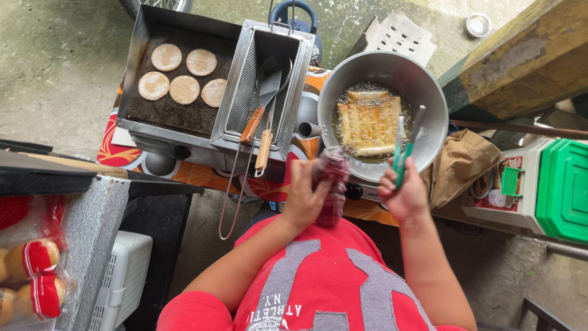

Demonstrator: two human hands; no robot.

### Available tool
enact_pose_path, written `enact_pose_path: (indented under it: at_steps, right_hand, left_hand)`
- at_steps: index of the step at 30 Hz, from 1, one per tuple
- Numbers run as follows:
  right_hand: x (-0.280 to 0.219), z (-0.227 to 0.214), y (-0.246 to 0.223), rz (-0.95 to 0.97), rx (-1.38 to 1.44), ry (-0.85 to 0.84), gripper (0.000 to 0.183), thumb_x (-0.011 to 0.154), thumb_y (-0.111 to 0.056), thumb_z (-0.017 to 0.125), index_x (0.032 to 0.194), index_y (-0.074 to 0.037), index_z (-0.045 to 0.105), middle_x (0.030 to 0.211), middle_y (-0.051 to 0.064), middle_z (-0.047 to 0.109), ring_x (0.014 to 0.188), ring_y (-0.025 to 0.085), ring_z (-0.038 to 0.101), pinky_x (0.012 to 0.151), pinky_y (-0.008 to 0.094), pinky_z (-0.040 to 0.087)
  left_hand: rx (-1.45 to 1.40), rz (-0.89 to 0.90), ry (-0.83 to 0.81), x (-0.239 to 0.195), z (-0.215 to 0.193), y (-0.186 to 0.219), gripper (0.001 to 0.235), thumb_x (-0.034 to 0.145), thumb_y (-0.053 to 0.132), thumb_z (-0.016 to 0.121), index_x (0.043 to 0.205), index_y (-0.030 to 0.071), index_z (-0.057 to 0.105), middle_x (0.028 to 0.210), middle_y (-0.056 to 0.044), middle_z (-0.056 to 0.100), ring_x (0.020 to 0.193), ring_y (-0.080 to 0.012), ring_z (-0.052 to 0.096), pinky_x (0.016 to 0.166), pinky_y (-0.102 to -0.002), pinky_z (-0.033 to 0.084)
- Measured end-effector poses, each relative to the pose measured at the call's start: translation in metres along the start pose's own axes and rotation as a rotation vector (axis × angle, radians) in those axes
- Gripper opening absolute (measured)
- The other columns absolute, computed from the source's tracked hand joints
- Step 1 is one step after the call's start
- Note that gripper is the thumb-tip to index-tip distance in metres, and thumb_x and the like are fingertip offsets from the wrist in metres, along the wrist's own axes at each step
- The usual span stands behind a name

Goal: The person fries rolls in a pot of oil using tongs and turns burger patties on a griddle with a spatula.

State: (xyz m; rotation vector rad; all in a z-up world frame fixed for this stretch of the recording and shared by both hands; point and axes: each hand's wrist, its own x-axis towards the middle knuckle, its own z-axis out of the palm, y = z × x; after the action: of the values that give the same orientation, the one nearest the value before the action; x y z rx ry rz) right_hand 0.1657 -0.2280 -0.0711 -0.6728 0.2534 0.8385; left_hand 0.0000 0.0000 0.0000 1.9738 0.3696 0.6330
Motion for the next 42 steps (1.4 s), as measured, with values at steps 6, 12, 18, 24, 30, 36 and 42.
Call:
enact_pose_path:
  at_steps: [6,12,18,24,30,36,42]
  right_hand:
    - [-0.02,0.071,0.072,-0.008,0.036,0.172,0.037,0.098,-0.043,0.062,0.113,-0.009,0.063,0.099,0.007,0.072,0.088,0.022,0.071,0.082,0.039,0.059]
    - [-0.01,0.083,0.041,-0.024,-0.075,0.199,0.033,0.081,-0.008,0.064,0.114,-0.005,0.066,0.102,0.009,0.073,0.092,0.026,0.073,0.085,0.044,0.06]
    - [-0.011,0.055,0.021,-0.099,0.056,0.208,0.031,0.085,-0.004,0.064,0.116,-0.005,0.06,0.101,0.009,0.071,0.094,0.028,0.072,0.089,0.046,0.06]
    - [-0.024,0.047,0.014,-0.017,0.022,0.197,0.036,0.084,-0.009,0.06,0.119,-0.005,0.061,0.105,0.01,0.072,0.096,0.029,0.072,0.09,0.048,0.058]
    - [-0.032,0.049,0.005,-0.058,-0.003,0.156,0.033,0.086,-0.006,0.058,0.119,-0.002,0.06,0.109,0.011,0.071,0.1,0.029,0.072,0.095,0.048,0.058]
    - [-0.022,0.035,0.003,-0.044,-0.058,0.168,0.027,0.088,-0.004,0.06,0.115,-0.003,0.058,0.104,0.011,0.069,0.095,0.029,0.071,0.093,0.048,0.058]
    - [-0.027,0.053,-0.01,-0.052,-0.133,0.15,0.039,0.081,-0.006,0.062,0.12,-0.004,0.06,0.109,0.011,0.069,0.098,0.029,0.071,0.093,0.046,0.059]
  left_hand:
    - [-0.156,-0.082,-0.337,0.005,-0.005,0.043,0.049,0.087,0.022,0.075,0.13,0.007,0.057,0.113,-0.014,0.062,0.107,-0.0302,0.064,0.095,-0.04,0.052]
    - [0.197,0.172,-0.096,0.028,-0.041,0.027,0.036,0.088,0.019,0.072,0.122,0.008,0.064,0.116,-0.014,0.065,0.113,-0.0355,0.063,0.103,-0.045,0.049]
    - [0.78,-0.417,-0.219,0.045,-0.063,-0.041,0.055,0.085,0.019,0.067,0.133,0.002,0.045,0.111,-0.028,0.058,0.096,-0.0447,0.063,0.081,-0.052,0.053]
    - [0.691,-0.397,-0.151,0.038,-0.054,-0.077,0.036,0.099,0.022,0.058,0.12,-0.004,0.045,0.103,-0.03,0.065,0.091,-0.0472,0.069,0.078,-0.055,0.054]
    - [0.245,-0.365,0.026,0.014,-0.09,-0.077,0.027,0.116,0.03,0.051,0.116,0.004,0.06,0.091,-0.016,0.071,0.088,-0.0346,0.069,0.073,-0.043,0.053]
    - [-0.621,-0.565,0.097,0.009,-0.112,-0.072,0.033,0.107,0.027,0.048,0.132,0.007,0.049,0.078,0.003,0.051,0.059,-0.003,0.042,0.052,-0.021,0.037]
    - [-0.659,-0.413,0.145,-0.018,-0.11,-0.05,0.031,0.109,0.027,0.048,0.132,0.007,0.048,0.082,0.002,0.051,0.063,-0.0039,0.044,0.056,-0.02,0.039]
